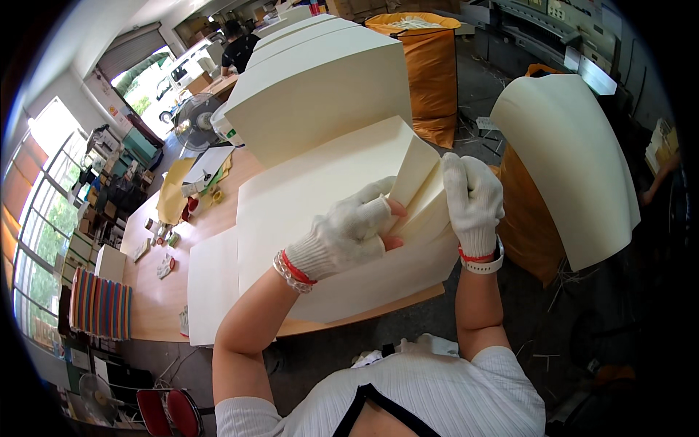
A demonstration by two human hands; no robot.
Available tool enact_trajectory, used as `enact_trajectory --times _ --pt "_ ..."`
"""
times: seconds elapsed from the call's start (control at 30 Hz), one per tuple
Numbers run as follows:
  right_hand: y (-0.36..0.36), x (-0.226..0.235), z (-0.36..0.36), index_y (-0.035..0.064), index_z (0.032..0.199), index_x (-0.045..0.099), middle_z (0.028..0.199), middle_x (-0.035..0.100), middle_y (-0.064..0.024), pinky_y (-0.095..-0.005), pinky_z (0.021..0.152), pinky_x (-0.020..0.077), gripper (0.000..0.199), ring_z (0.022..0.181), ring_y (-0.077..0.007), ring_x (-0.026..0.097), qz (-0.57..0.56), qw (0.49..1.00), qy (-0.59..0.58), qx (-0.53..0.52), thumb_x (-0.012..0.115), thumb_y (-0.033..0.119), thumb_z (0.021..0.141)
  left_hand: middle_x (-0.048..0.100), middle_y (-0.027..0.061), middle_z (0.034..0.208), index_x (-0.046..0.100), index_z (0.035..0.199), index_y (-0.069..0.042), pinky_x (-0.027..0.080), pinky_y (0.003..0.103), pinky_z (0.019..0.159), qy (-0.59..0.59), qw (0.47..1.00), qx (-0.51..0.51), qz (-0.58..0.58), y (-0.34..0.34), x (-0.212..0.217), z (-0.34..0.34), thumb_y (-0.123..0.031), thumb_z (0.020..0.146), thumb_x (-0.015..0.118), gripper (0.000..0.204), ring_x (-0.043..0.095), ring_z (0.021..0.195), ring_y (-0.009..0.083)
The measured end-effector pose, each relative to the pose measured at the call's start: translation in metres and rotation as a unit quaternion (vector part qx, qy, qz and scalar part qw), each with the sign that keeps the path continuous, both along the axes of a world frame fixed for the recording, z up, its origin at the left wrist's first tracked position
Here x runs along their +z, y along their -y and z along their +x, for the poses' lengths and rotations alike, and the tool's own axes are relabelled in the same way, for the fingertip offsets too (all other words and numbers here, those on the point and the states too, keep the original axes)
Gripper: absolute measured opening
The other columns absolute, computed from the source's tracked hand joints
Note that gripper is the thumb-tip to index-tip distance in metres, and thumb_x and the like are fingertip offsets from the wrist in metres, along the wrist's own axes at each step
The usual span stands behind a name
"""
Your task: The person separates large white paper sheets from a stack and places them onto a smaller pile on a table.
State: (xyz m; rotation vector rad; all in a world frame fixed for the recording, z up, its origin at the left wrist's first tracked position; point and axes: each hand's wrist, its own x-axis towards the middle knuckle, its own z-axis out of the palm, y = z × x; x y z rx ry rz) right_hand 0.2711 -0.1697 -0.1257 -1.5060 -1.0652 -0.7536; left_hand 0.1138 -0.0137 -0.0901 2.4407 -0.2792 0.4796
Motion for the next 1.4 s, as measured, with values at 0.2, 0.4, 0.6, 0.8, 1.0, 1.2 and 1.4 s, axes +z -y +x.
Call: enact_trajectory --times 0.2,0.4,0.6,0.8,1.0,1.2,1.4 --pt "0.004 -0.001 -0.003 -0.0012 0.083 0.060 0.063 0.041 -0.0096 -0.0397 0.054 0.0387 0.016 0.058 -0.0269 0.047 0.000 0.997 -0.068 0.032 0.058 0.007 0.096 0.065 0.0149 0.114 0.065 0.106 -0.005 0.053 0.035 0.078 0.055 0.997 -0.024 0.049 -0.005 -0.002 0.005 0.004 0.076 0.073 0.032 0.065 0.090 0.0281" --pt "0.004 0.001 -0.003 0.0002 0.092 0.062 0.066 0.043 -0.0089 -0.0387 0.055 0.0406 0.003 0.059 -0.0263 0.048 -0.007 1.000 -0.016 0.004 0.061 0.003 0.091 0.062 0.0188 0.124 0.066 0.100 -0.003 0.054 0.035 0.080 -0.029 0.998 -0.005 0.057 0.000 0.007 0.002 -0.003 0.078 0.075 0.024 0.065 0.095 0.0335" --pt "0.001 -0.009 0.006 0.0011 0.097 0.062 0.067 0.044 -0.0081 -0.0380 0.055 0.0410 0.008 0.058 -0.0253 0.048 0.001 0.993 0.100 -0.060 0.062 0.002 0.089 0.059 0.0194 0.129 0.066 0.100 -0.004 0.054 0.036 0.081 -0.009 1.000 0.011 0.025 0.001 0.002 0.001 -0.005 0.076 0.082 0.029 0.065 0.096 0.0333" --pt "0.004 -0.004 -0.002 -0.0017 0.087 0.062 0.062 0.041 -0.0082 -0.0381 0.053 0.0371 0.009 0.057 -0.0257 0.045 0.003 0.996 -0.089 0.018 0.061 0.005 0.094 0.058 0.0207 0.131 0.065 0.104 -0.003 0.054 0.036 0.081 0.032 0.999 -0.039 0.011 -0.008 -0.007 0.006 0.001 0.077 0.074 0.029 0.066 0.096 0.0332" --pt "0.003 0.001 -0.004 -0.0004 0.094 0.063 0.065 0.041 -0.0077 -0.0367 0.053 0.0384 0.005 0.057 -0.0241 0.045 0.008 1.000 0.002 0.003 0.061 0.000 0.090 0.057 0.0206 0.133 0.065 0.104 -0.003 0.054 0.036 0.082 -0.046 0.997 -0.015 0.058 -0.002 0.005 0.002 0.003 0.076 0.067 0.028 0.066 0.098 0.0350" --pt "0.002 -0.006 0.002 0.0006 0.100 0.062 0.067 0.040 -0.0068 -0.0352 0.052 0.0393 0.014 0.056 -0.0225 0.045 -0.008 0.996 0.082 -0.042 0.061 -0.003 0.087 0.055 0.0197 0.136 0.065 0.104 -0.005 0.055 0.038 0.084 0.016 0.999 0.010 0.047 0.001 -0.001 0.002 -0.005 0.076 0.079 0.031 0.066 0.102 0.0353" --pt "0.003 -0.008 0.000 0.0009 0.099 0.062 0.067 0.041 -0.0078 -0.0360 0.052 0.0390 0.009 0.056 -0.0223 0.045 0.002 1.000 -0.025 0.004 0.061 -0.001 0.090 0.055 0.0199 0.136 0.065 0.107 -0.005 0.054 0.039 0.086 0.062 0.996 0.006 0.071 0.002 0.000 0.004 -0.001 0.077 0.075 0.032 0.065 0.104 0.0371"
